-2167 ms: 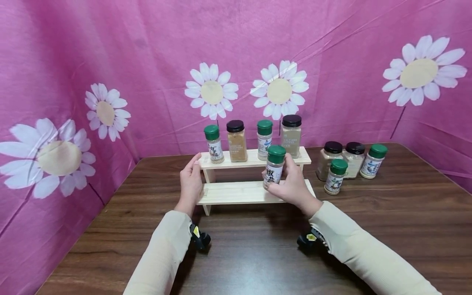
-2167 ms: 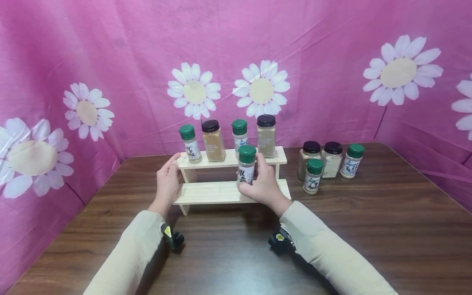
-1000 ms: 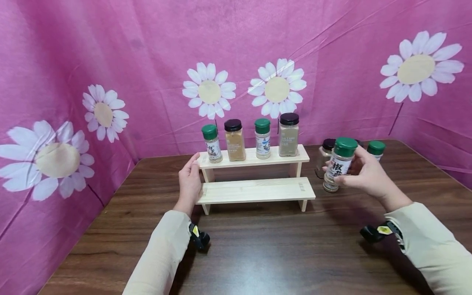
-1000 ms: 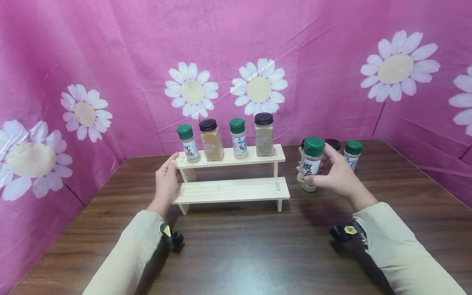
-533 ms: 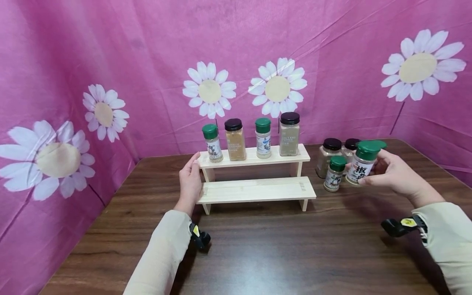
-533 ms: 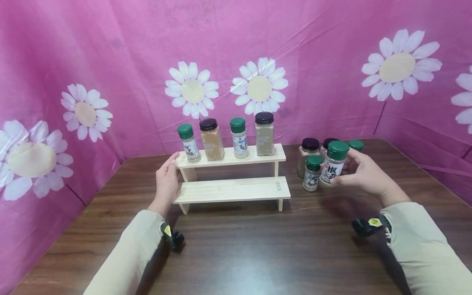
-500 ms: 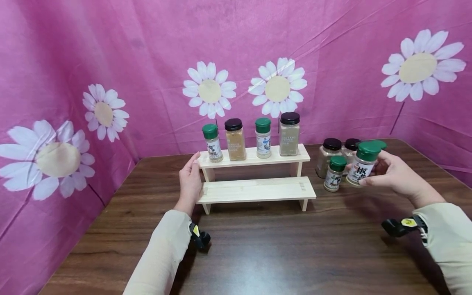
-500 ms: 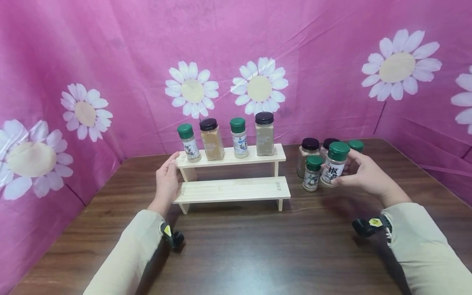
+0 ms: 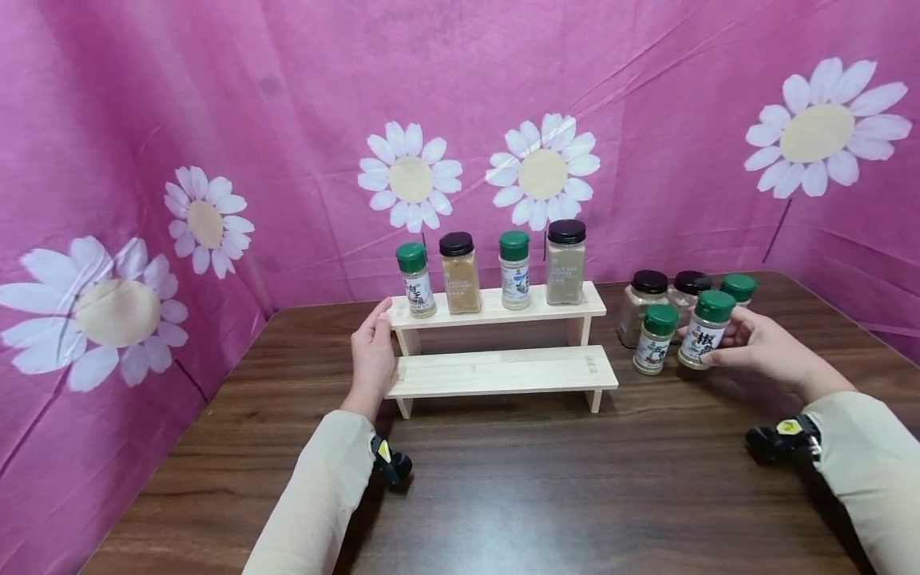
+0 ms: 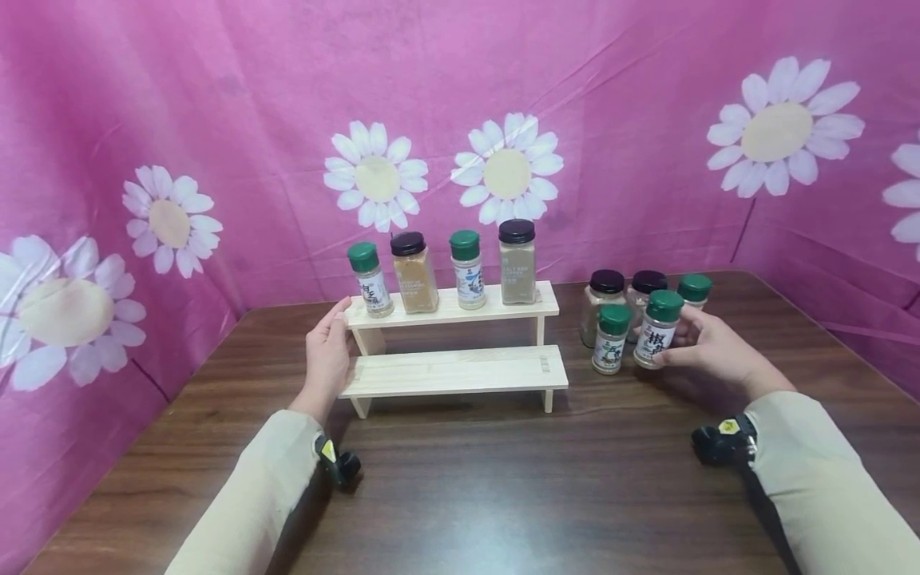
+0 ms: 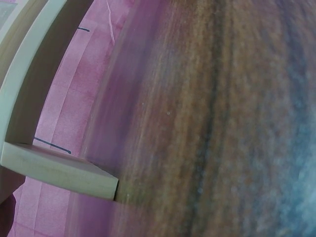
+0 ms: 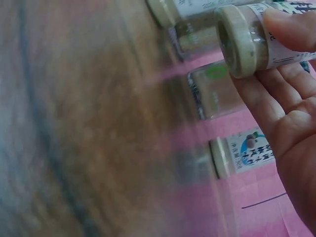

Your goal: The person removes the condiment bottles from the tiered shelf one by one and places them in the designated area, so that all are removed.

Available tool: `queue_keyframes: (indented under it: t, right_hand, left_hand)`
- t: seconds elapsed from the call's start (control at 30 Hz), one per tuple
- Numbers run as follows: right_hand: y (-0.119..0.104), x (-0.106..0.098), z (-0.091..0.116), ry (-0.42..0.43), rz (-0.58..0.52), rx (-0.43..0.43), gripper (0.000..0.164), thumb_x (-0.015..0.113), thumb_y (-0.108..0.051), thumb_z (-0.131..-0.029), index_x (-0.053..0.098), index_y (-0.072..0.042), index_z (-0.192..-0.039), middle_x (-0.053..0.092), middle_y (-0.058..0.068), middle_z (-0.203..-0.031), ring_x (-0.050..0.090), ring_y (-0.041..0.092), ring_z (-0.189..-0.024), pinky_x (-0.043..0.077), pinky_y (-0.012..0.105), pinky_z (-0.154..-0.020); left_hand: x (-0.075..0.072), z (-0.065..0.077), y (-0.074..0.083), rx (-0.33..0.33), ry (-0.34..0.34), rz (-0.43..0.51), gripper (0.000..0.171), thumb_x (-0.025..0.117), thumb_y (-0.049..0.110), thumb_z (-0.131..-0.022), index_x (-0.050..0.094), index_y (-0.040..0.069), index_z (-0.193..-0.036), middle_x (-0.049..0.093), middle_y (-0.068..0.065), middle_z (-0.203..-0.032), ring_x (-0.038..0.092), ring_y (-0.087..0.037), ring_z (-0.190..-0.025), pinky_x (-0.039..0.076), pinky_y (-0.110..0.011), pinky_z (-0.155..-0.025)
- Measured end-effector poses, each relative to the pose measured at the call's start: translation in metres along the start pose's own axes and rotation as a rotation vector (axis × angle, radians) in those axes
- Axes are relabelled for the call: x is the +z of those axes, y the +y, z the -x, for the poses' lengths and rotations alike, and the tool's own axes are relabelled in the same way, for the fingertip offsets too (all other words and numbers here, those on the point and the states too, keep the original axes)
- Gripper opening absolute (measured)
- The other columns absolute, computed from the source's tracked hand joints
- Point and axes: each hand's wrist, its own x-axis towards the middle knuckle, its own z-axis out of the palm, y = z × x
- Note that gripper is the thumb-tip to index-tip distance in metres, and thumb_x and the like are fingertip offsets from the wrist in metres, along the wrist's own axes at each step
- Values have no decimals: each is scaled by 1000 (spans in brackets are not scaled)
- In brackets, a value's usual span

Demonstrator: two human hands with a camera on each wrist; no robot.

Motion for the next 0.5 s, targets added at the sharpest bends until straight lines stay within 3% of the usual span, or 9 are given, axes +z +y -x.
queue_keyframes:
  t: [0.13,0.27,0.5]
  right_hand:
    - [6,-2,-2,-40,13,19,57,53,24,-74,49,-8,-121,68,-4,-109,64,5,-93,53,15,-74]
    - [11,-4,-5,-72,31,12,59,53,23,-75,47,-8,-124,67,-4,-111,62,4,-97,50,13,-79]
    - [16,-1,-10,-61,73,27,58,54,22,-73,51,-13,-119,66,-10,-106,60,0,-96,47,10,-80]
  left_hand:
    - [-1,1,0,-3,4,-17,36,38,8,-98,54,5,-129,51,-14,-134,46,-20,-123,39,-28,-105]
    - [-2,0,-1,-1,8,-34,36,39,9,-98,54,6,-129,51,-13,-134,46,-19,-124,38,-28,-105]
    - [-2,1,-1,-8,20,-25,35,39,9,-97,55,5,-129,51,-13,-133,47,-19,-123,40,-27,-104]
